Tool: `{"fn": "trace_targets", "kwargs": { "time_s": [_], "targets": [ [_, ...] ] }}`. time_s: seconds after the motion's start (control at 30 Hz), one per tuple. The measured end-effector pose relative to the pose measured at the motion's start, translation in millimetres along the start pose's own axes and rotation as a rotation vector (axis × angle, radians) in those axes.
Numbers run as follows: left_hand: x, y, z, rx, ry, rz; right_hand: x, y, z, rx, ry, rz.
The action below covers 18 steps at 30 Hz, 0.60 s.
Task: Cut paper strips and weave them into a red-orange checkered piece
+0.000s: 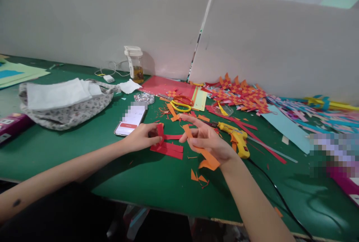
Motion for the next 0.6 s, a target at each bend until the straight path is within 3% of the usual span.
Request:
{"fn": "trace_targets", "kwargs": {
  "time_s": [0.13,0.23,0.37,0.5,0.6],
  "targets": [
    [0,0,0.4,-0.036,0.025,0.013,-1,3,10,0.143,-0.111,0.155],
    [0,0,1.1,-0.061,0.023,0.028,7,0,8,0.183,-0.207,0.152],
    [0,2,1.2,-0.147,0.019,0.055,26,-19,-9,-0.024,-0.276,0.002],
    [1,2,1.0,-0.175,0.034,0.056,31,-27,-12,-0.384,-0.501,0.052],
    [1,0,1.8,-0.143,0.032,0.062,29,-27,-12,-0.468,-0.565,0.101]
  ]
}}
Point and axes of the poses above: each hand's wrist, its own x-axis towards the middle knuckle, its own z-axis out of the back of the hand, y = z × x, the point moved 5 cm from there along x, towards the middle knuckle, and after that the axes turned 10 degrees about -z, right-handed, at the moved point
